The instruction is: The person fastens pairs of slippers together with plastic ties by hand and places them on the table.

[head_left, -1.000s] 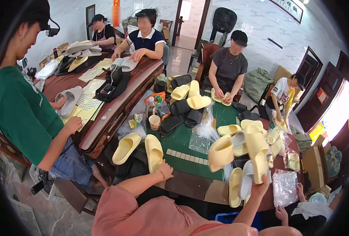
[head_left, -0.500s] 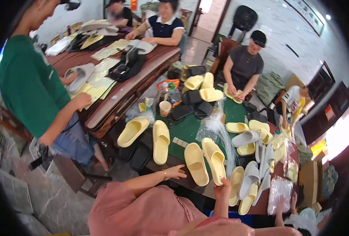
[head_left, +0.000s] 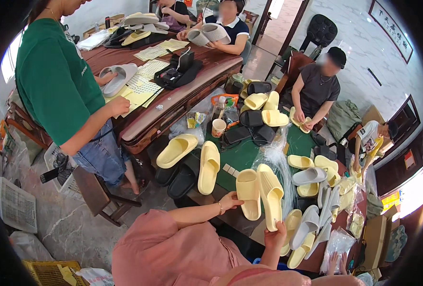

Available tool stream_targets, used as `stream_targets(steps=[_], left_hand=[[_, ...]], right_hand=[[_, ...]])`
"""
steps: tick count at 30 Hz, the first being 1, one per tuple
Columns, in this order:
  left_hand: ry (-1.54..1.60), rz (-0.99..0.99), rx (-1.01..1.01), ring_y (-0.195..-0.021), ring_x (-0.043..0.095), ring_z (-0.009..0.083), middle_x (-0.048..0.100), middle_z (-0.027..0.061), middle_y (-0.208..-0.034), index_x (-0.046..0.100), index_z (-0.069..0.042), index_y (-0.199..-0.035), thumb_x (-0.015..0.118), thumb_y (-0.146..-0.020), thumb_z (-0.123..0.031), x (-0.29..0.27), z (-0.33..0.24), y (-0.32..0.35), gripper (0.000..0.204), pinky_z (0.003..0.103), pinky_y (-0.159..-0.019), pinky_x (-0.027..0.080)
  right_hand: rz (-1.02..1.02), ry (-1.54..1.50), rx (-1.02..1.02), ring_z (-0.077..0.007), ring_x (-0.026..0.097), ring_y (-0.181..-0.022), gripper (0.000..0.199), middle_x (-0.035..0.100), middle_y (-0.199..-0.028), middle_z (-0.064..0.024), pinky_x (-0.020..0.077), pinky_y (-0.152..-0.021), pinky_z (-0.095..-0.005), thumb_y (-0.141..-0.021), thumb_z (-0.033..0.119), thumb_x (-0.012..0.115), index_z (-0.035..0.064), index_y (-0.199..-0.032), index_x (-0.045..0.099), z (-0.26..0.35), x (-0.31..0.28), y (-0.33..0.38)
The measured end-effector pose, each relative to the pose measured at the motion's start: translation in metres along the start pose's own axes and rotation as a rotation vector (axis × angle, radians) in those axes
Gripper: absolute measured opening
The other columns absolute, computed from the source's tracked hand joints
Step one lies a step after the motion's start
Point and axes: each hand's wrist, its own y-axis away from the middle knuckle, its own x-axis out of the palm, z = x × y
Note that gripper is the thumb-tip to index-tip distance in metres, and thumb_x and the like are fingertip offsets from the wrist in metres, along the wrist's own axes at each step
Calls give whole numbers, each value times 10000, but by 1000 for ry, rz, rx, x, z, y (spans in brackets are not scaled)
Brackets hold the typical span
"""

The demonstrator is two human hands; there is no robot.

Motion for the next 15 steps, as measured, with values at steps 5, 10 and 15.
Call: stream_targets(steps=[5, 10, 15], left_hand=[[-67, -85, 137, -862, 541, 107, 566, 38, -1019, 429, -22, -1165, 658, -788, -154, -4, -5, 0, 460, 246, -691, 457], [-134, -99, 232, -842, 586, 163, 591, 87, -968, 462, 35, -1107, 637, -771, -105, -18, -8, 16, 404, 290, -695, 503], [-661, -161, 284, -894, 595, 254, 605, 154, -977, 456, 42, -1154, 621, -735, -89, -75, 30, 6, 470, 334, -811, 468]], right_hand=[[17, 25, -45, -170, 587, -681, 336, 589, -880, -63, 469, -482, -277, -768, 181, 576, 45, -1061, 483, 6, 3, 8], [-123, 57, -150, -176, 600, -714, 325, 582, -971, -83, 503, -525, -290, -802, 111, 549, 35, -1107, 467, -8, -7, 22], [-86, 776, -198, -199, 591, -799, 506, 574, -977, -134, 494, -656, -282, -800, 79, 590, -22, -1230, 344, -84, -71, 22]])
